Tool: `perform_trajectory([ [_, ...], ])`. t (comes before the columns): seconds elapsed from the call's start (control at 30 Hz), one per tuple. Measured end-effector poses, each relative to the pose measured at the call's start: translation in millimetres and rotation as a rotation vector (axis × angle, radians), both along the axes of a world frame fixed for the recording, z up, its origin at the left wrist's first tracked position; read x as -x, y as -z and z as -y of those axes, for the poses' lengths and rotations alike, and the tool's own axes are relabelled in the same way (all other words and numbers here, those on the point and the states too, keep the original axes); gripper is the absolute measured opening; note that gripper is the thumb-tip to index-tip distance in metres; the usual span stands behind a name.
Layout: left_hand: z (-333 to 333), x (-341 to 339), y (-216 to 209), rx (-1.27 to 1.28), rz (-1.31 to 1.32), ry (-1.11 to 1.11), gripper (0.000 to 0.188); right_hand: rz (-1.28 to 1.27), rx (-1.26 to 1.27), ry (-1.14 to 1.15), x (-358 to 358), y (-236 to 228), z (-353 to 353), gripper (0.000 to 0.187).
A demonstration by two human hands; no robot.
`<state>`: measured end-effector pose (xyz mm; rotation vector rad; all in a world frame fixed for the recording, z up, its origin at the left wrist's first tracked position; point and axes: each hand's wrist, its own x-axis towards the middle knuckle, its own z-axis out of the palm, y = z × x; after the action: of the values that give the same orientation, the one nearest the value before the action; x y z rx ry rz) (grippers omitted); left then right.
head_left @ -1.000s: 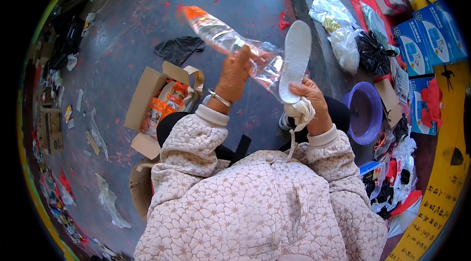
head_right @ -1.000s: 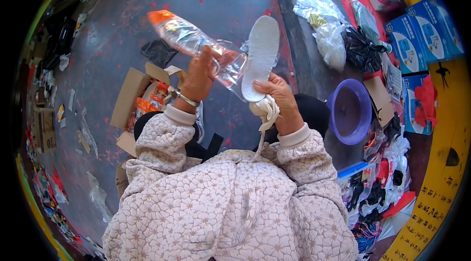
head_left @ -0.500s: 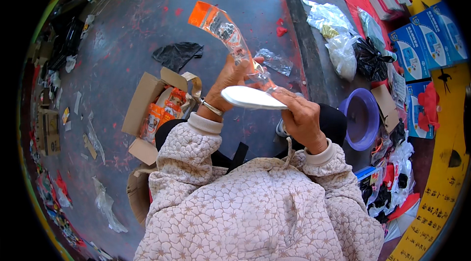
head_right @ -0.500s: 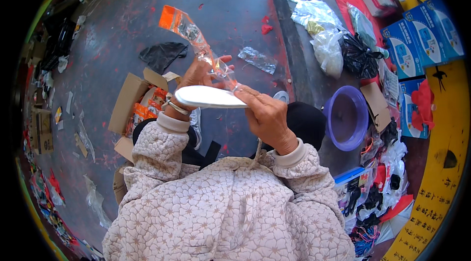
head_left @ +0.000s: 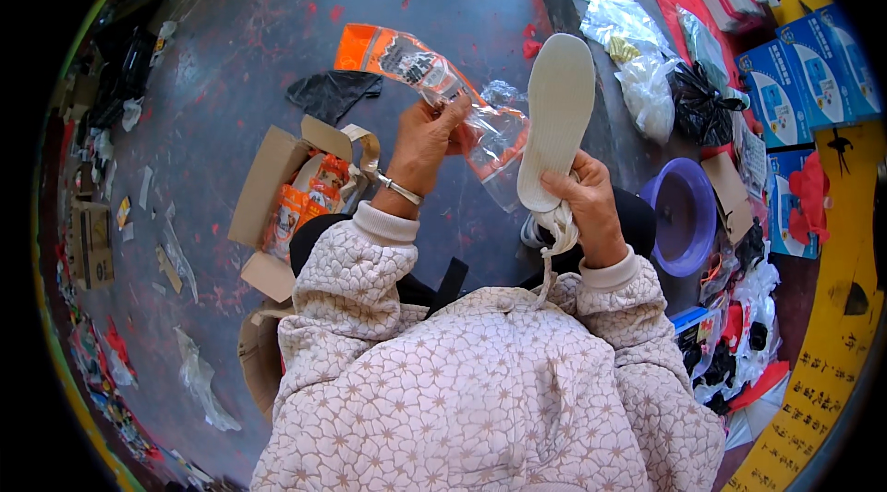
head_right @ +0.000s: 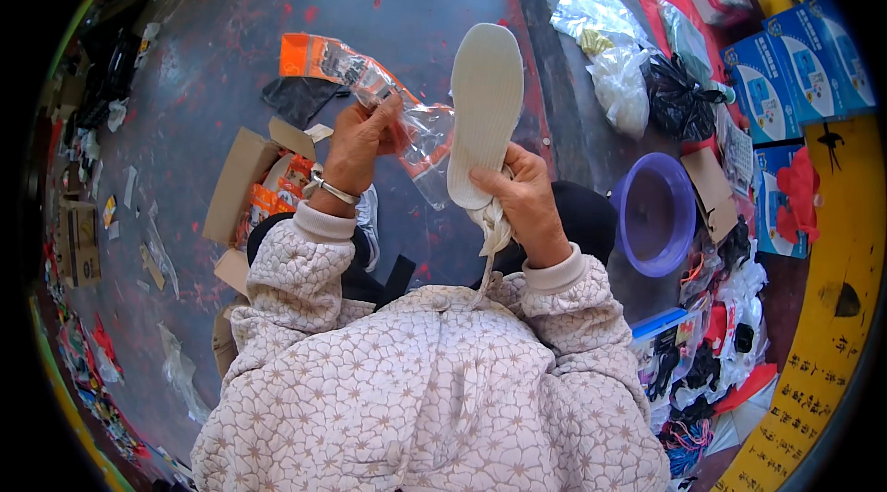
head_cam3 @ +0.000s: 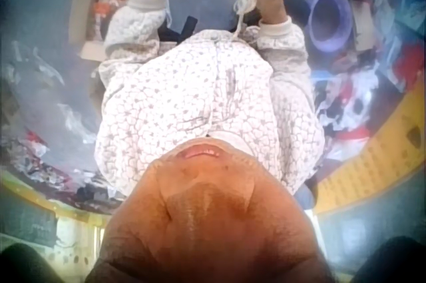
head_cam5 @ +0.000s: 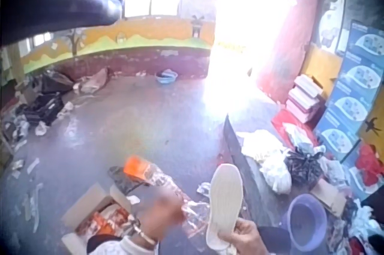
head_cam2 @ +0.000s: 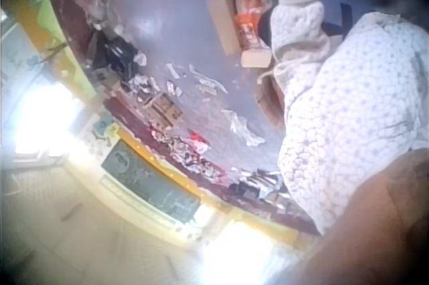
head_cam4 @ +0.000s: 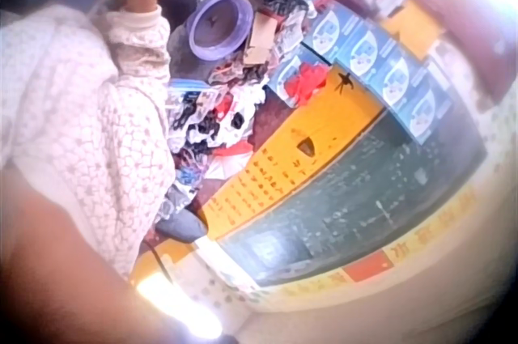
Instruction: The person sits on the floor and opens a sealed plastic package containing a white shoe insole. They remove the insole, inspect it briefly, and place it back into the opened packaging.
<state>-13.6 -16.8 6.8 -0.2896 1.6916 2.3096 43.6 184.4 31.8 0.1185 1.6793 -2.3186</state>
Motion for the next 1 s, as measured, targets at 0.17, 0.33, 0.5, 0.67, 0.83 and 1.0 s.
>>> perform_trajectory([
  [0.17,-3,0,5,-0.026,0.030,-0.059,0.030,0.082,0.183,-0.045,8,-1,-9,0.034],
  [0.33,-11,-1,11,-0.123,0.005,-0.113,0.033,0.084,0.312,-0.065,7,-7,-6,0.040],
  [0.5,-12,-4,14,-0.148,0.018,-0.074,0.033,0.093,0.433,-0.193,7,-6,-14,0.040],
  [0.67,-5,0,17,-0.180,-0.019,-0.030,0.034,0.091,0.302,-0.144,7,-7,-12,0.041],
  [0.83,-4,-5,-1,-0.509,-0.070,0.199,0.047,0.075,0.202,-0.088,8,-2,-11,0.038],
  [1.0,-4,-9,5,-0.362,-0.129,0.261,0.048,0.066,0.208,-0.113,10,4,-15,0.037],
])
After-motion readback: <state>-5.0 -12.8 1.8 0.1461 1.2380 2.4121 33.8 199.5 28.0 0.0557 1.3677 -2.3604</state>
